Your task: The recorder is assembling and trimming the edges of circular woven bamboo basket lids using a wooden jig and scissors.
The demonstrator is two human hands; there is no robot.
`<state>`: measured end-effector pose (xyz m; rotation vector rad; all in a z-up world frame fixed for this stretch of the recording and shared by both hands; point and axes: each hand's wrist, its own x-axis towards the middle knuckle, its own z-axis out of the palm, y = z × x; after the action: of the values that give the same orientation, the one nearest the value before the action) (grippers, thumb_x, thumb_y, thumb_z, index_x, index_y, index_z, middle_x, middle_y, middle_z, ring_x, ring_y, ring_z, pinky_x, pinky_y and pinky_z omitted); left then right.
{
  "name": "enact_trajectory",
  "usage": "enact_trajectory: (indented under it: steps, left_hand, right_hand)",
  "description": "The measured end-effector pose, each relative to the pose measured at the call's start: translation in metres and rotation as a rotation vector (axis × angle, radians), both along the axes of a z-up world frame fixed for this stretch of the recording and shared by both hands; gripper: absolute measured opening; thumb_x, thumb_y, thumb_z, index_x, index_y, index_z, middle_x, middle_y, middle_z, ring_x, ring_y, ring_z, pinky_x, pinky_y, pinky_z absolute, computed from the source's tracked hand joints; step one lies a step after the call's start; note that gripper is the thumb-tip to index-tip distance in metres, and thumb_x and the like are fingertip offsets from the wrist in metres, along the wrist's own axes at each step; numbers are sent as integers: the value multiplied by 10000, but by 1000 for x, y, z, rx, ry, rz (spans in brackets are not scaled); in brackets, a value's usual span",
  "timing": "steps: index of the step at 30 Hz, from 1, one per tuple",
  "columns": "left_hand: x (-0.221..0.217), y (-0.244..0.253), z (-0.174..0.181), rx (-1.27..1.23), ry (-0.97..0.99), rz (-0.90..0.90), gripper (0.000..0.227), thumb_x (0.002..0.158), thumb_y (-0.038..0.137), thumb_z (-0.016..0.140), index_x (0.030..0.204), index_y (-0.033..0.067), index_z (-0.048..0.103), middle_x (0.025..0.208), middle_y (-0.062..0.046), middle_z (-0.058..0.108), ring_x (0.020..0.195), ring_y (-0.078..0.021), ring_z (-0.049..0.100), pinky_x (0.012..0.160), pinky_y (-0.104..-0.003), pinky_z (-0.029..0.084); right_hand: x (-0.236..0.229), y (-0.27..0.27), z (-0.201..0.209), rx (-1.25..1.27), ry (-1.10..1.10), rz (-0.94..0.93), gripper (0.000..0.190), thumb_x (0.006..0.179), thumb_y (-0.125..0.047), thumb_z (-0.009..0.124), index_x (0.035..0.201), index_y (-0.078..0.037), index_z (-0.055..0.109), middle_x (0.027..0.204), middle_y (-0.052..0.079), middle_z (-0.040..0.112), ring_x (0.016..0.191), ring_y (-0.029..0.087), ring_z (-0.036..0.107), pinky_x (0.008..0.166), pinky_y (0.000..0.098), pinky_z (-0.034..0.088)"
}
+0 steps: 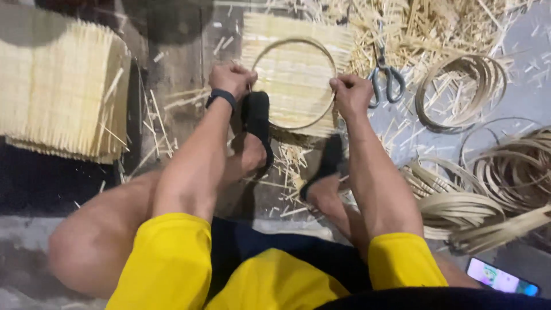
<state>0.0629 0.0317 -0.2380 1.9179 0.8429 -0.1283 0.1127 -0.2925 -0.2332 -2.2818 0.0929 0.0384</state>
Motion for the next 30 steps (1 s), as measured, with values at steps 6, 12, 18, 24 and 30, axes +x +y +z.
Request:
enact_trajectory:
  steps: [6,12,18,24,30]
  left_hand:
    - [2,7,-8,-149,-13,57,184,653,203,896,738,84,785,738,-49,778,664,-123,748,603,-314,637]
    - [22,18,-1,-160,124,-117,294,677,185,914,882,22,780,873,-106,785,778,-212,756,733,-382,643]
    - [63,-30,13,476,-465,-542,297,858,290,824,1115,141,801,1282,-154,664,1230,-359,550,1056,-465,454]
    - [93,-44,2,348,-453,-594,234,957,392,691,1114,263,807,1208,-68,687,1139,-298,619,964,-435,511]
    - [112,-41,4,264,-331,-545,269,975,436,654,1092,245,803,1202,-65,678,1120,-285,651,942,-415,524]
  right_hand:
    - [8,-7,-3,111,78,39,169,820,-169,855,914,-37,809,752,85,763,655,127,689,635,277,550]
    - [7,-6,-5,19,67,140,213,842,-210,846,983,-54,810,869,111,757,781,179,700,740,321,559]
    - [-64,91,63,-396,27,652,918,822,-436,779,1465,92,393,1507,305,358,1419,436,312,1195,488,256]
    - [-78,100,2,-697,-418,920,924,883,-599,665,1513,31,421,1559,294,371,1497,486,249,1196,714,161]
    - [-63,107,-6,-743,-507,904,891,853,-554,694,1490,26,465,1520,300,417,1466,494,298,1172,737,171]
